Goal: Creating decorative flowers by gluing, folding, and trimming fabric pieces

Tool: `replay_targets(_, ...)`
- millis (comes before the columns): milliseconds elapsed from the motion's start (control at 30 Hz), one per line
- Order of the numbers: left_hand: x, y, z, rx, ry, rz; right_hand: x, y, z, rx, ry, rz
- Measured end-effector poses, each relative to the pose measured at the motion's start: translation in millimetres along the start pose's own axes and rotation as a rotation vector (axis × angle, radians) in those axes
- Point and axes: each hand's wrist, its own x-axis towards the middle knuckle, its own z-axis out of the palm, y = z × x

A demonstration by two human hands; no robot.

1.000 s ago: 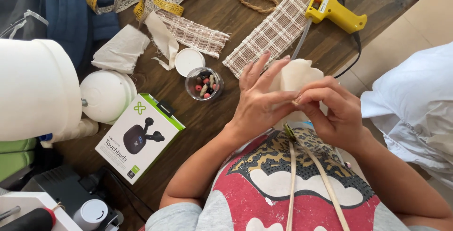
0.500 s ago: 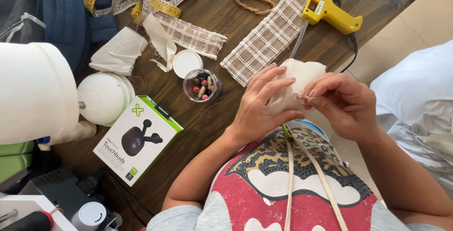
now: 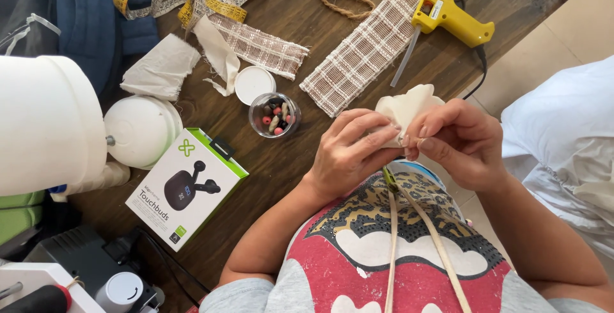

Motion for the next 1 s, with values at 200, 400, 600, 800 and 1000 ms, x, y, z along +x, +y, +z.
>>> replay_targets(200, 2.8, -4.8, -2.5, 0.167, 0.066, 0.062, -4.9, -25.4, -0.1, -0.257, 0.023, -0.035)
replay_targets(400, 3.6, -5.0, 0.3, 0.197, 0.072, 0.066, -4.5, -10.3, 6.9, -0.62, 0.07, 0.112)
replay_targets(600, -1.4, -4.6, 2.8, 0.098, 0.046, 0.017, -4.0, -5.8, 5.4, -0.893, 0.027, -0.074)
replay_targets(800, 0.1, -8.1, 13.5, -0.107, 0.245, -0.129, -3.5, 18.4, 14.5, -0.854, 0.174, -0.143)
replay_targets(1000, -59.6, -43.2, 42.6, -0.013, 0.163, -0.237, -15.7, 69.2, 14.6, -0.763, 0.23, -0.096)
